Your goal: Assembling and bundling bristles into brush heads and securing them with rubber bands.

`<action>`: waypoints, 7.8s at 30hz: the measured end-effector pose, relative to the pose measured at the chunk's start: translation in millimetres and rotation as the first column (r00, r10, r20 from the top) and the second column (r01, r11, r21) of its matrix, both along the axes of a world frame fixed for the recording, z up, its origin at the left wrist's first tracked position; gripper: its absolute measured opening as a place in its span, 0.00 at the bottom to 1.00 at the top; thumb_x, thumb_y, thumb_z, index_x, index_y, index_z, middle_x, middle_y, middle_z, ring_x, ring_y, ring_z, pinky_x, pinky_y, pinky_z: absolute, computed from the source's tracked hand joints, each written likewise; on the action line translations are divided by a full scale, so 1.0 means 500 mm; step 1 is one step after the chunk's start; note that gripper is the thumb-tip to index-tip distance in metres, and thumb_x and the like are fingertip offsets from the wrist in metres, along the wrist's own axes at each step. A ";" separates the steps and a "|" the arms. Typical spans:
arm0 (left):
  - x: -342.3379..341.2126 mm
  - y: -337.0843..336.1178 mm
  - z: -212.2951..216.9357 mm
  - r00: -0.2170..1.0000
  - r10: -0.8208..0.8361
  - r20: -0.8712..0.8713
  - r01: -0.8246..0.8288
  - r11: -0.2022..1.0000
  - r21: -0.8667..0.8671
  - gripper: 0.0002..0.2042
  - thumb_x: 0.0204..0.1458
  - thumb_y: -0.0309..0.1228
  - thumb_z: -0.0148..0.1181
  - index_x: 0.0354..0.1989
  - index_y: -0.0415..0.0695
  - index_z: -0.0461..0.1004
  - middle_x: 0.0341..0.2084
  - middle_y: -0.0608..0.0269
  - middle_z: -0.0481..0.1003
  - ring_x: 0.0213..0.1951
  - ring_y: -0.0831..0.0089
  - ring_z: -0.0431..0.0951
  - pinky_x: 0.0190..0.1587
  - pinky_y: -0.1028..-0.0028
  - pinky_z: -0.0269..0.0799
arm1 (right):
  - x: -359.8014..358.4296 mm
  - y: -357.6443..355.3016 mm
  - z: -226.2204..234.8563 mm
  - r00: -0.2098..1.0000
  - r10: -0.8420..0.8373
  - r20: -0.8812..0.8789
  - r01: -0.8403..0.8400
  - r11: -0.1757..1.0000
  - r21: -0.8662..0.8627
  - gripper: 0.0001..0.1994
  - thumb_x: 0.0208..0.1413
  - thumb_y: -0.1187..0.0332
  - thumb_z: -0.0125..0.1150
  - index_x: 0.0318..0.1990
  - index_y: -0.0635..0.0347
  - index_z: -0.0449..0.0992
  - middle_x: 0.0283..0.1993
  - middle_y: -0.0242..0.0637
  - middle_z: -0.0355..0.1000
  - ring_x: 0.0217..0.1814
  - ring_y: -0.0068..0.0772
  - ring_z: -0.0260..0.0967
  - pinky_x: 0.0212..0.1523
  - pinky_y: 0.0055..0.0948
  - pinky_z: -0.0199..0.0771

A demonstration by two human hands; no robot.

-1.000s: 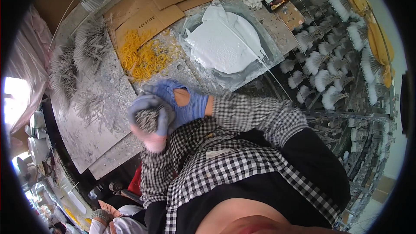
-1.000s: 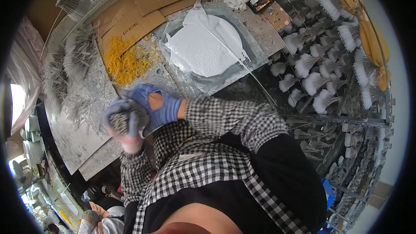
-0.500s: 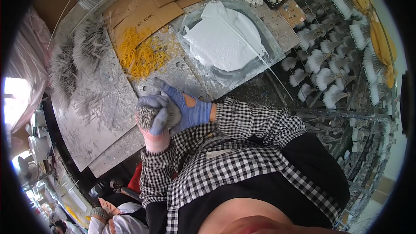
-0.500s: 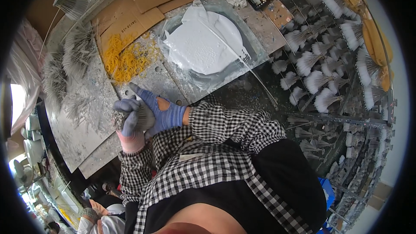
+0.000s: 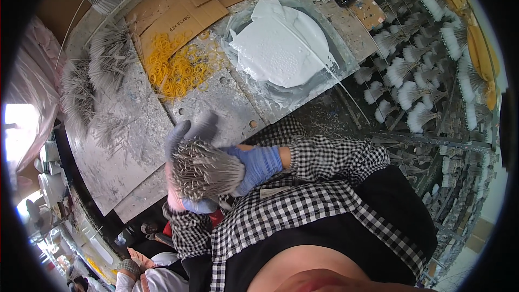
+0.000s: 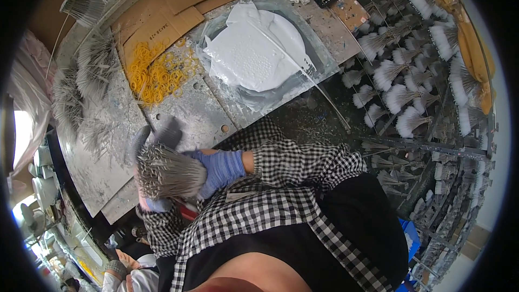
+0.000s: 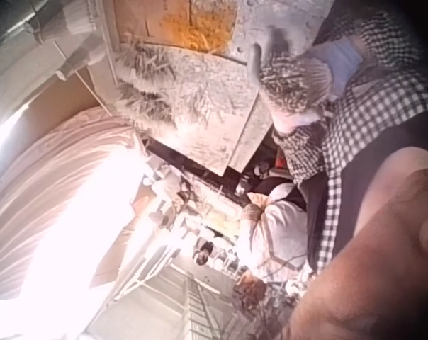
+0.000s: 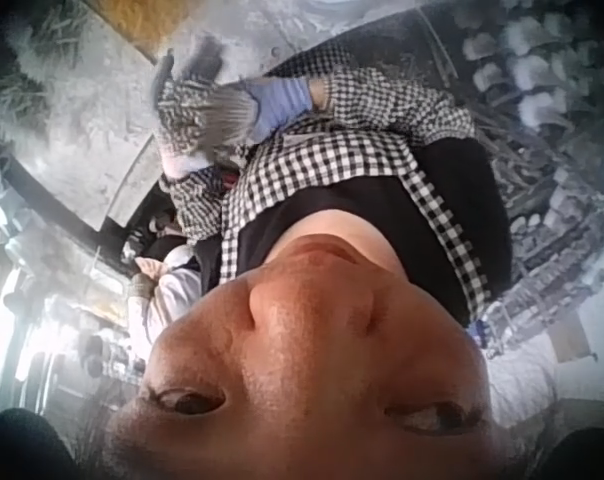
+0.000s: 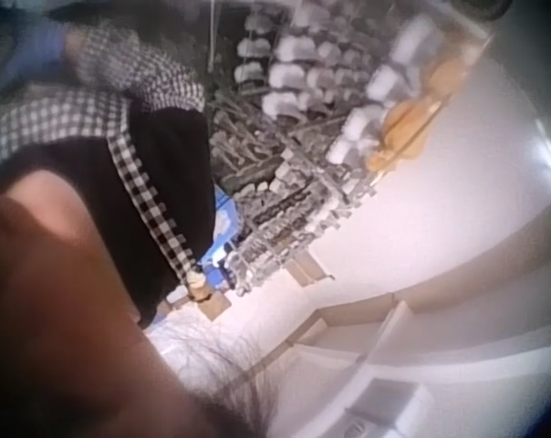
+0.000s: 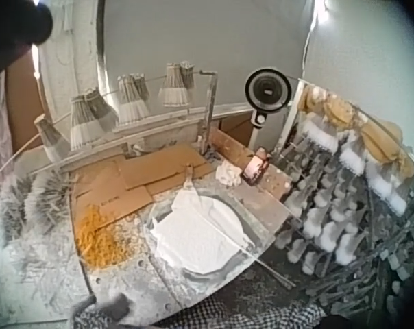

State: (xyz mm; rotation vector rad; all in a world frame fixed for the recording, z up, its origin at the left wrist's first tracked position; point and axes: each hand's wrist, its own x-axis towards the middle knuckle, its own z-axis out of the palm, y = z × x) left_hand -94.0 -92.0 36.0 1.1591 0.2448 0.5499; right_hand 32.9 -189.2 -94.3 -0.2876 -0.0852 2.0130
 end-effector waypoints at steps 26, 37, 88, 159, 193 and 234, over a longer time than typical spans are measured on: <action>0.058 0.064 -0.143 0.943 0.324 -0.076 -0.328 0.944 -0.038 0.16 0.44 0.25 0.71 0.39 0.42 0.70 0.34 0.62 0.75 0.40 0.69 0.74 0.53 0.67 0.69 | 0.078 0.126 0.008 -0.453 -0.574 0.683 -0.265 0.818 0.511 0.64 0.30 0.39 0.79 0.71 0.68 0.53 0.70 0.54 0.56 0.75 0.54 0.51 0.77 0.49 0.47; 0.005 0.026 -0.071 0.944 0.275 -0.184 -0.271 0.961 0.045 0.41 0.40 0.39 0.78 0.62 0.36 0.63 0.57 0.53 0.71 0.59 0.60 0.72 0.66 0.60 0.64 | 0.009 0.060 0.026 0.151 -0.655 0.741 0.072 0.755 0.652 0.57 0.31 0.64 0.81 0.71 0.60 0.51 0.60 0.44 0.71 0.64 0.40 0.69 0.69 0.36 0.67; 0.033 0.017 -0.096 0.880 0.030 0.475 0.002 0.998 -0.066 0.45 0.35 0.33 0.85 0.59 0.49 0.57 0.46 0.53 0.67 0.44 0.61 0.72 0.51 0.52 0.74 | 0.063 -0.041 0.059 0.475 -0.485 0.735 -0.126 0.788 0.602 0.53 0.44 0.55 0.78 0.75 0.56 0.50 0.75 0.41 0.54 0.78 0.42 0.48 0.79 0.40 0.43; 0.108 0.084 -0.183 0.894 0.435 -0.113 -0.237 0.670 0.704 0.16 0.43 0.27 0.71 0.41 0.46 0.76 0.36 0.60 0.80 0.42 0.64 0.81 0.50 0.63 0.76 | 0.010 0.178 0.183 -0.121 -0.908 0.401 -0.836 0.311 0.452 0.40 0.55 0.31 0.53 0.66 0.51 0.69 0.64 0.47 0.68 0.71 0.50 0.59 0.74 0.49 0.54; 0.044 0.070 -0.139 0.842 0.539 0.021 -0.444 0.671 0.594 0.11 0.45 0.16 0.65 0.35 0.41 0.73 0.34 0.56 0.79 0.38 0.63 0.79 0.49 0.64 0.75 | 0.213 0.221 0.104 -0.569 -0.681 0.461 -0.540 0.732 0.416 0.10 0.59 0.63 0.55 0.40 0.59 0.76 0.35 0.42 0.74 0.37 0.43 0.75 0.40 0.38 0.77; 0.049 -0.023 -0.010 0.884 0.013 -0.467 -0.035 0.999 -0.040 0.13 0.47 0.32 0.68 0.39 0.44 0.72 0.28 0.61 0.78 0.35 0.62 0.78 0.42 0.61 0.72 | 0.137 0.100 0.270 0.075 -0.678 0.731 -0.215 0.705 0.676 0.21 0.55 0.55 0.67 0.52 0.56 0.81 0.39 0.40 0.83 0.49 0.33 0.81 0.53 0.28 0.78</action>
